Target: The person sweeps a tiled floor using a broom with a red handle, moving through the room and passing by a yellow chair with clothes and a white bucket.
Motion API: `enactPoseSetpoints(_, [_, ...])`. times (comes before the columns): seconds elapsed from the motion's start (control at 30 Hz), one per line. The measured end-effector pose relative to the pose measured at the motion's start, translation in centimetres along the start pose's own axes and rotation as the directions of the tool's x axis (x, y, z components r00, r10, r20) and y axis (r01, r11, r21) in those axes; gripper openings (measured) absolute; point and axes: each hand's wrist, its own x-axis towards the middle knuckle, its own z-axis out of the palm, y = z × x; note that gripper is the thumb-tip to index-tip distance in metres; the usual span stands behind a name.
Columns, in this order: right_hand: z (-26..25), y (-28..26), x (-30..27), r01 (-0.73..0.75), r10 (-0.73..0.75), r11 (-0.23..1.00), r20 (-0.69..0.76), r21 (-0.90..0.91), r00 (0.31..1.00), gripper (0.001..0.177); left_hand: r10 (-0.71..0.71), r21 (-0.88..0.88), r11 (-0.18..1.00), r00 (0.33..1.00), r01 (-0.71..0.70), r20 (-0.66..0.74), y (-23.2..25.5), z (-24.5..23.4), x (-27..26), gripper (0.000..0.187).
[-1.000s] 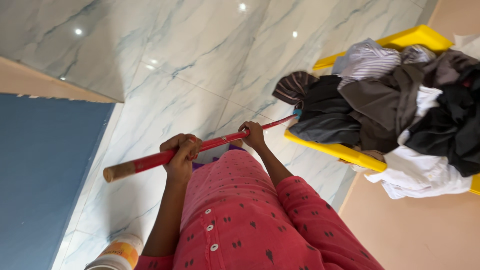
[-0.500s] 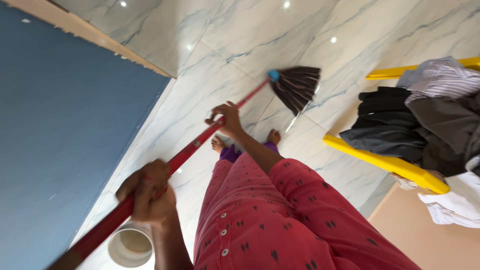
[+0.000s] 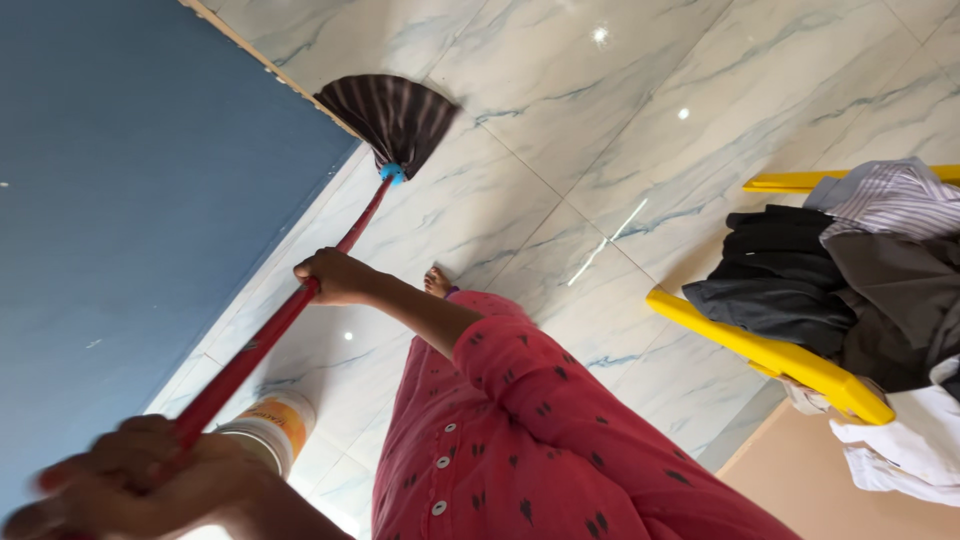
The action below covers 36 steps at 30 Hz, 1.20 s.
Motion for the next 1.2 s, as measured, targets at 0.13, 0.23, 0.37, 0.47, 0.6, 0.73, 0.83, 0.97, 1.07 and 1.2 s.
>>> enactPoseSetpoints(0.13, [-1.6, 0.7, -3.6, -0.162, 0.163, 0.987, 0.044, -0.012, 0.986, 0.02, -0.079, 0.003, 0.997, 0.996, 0.079, 0.053, -1.0, -2.6, 1.2, 0.059])
enactPoseSetpoints(0.23, [-3.9, 1.0, -7.0, -0.223, 0.216, 0.97, -0.077, -0.093, 0.973, 0.018, -0.064, -0.11, 0.991, 0.992, 0.076, 0.111, -4.0, -2.5, 1.3, 0.054])
enactPoseSetpoints(0.37, [-6.3, 2.8, -13.2, -0.271, 0.234, 0.955, -0.254, -0.12, 0.939, 0.014, -0.217, -0.164, 0.952, 0.947, 0.259, 0.236, -5.8, -0.7, 0.3, 0.049])
enactPoseSetpoints(0.47, [-6.9, 4.1, -18.1, -0.335, 0.281, 0.935, -0.336, -0.115, 0.899, 0.02, -0.287, -0.164, 0.916, 0.883, 0.367, 0.371, -4.1, 2.6, -2.1, 0.045])
enactPoseSetpoints(0.6, [-6.2, 6.5, -26.4, -0.463, 0.361, 0.878, -0.461, -0.125, 0.811, 0.019, -0.293, -0.143, 0.889, 0.78, 0.434, 0.553, -0.3, 6.7, -7.9, 0.043])
enactPoseSetpoints(0.73, [-5.6, 8.8, -35.5, -0.516, 0.363, 0.853, -0.623, -0.076, 0.693, 0.024, -0.385, -0.141, 0.805, 0.689, 0.576, 0.615, 1.7, 9.6, -14.9, 0.032])
enactPoseSetpoints(0.83, [-5.7, 9.1, -41.0, -0.614, 0.455, 0.79, -0.667, -0.004, 0.59, 0.025, -0.499, -0.028, 0.692, 0.506, 0.721, 0.703, 2.6, 10.3, -19.2, 0.034])
enactPoseSetpoints(0.97, [-5.9, 6.6, -43.8, -0.557, 0.468, 0.82, -0.717, 0.132, 0.517, 0.026, -0.457, 0.051, 0.666, 0.353, 0.745, 0.816, 4.0, 9.4, -20.2, 0.035])
enactPoseSetpoints(1.07, [-5.4, 4.6, -42.5, -0.566, 0.489, 0.801, -0.758, 0.195, 0.432, 0.027, -0.269, -0.055, 0.581, 0.256, 0.812, 0.928, 3.9, 8.5, -19.3, 0.032])
enactPoseSetpoints(1.2, [-4.4, 2.6, -39.2, -0.559, 0.348, 0.825, -0.851, 0.079, 0.392, 0.037, -0.009, -0.157, 0.474, 0.183, 0.866, 0.983, 3.5, 6.7, -16.3, 0.033])
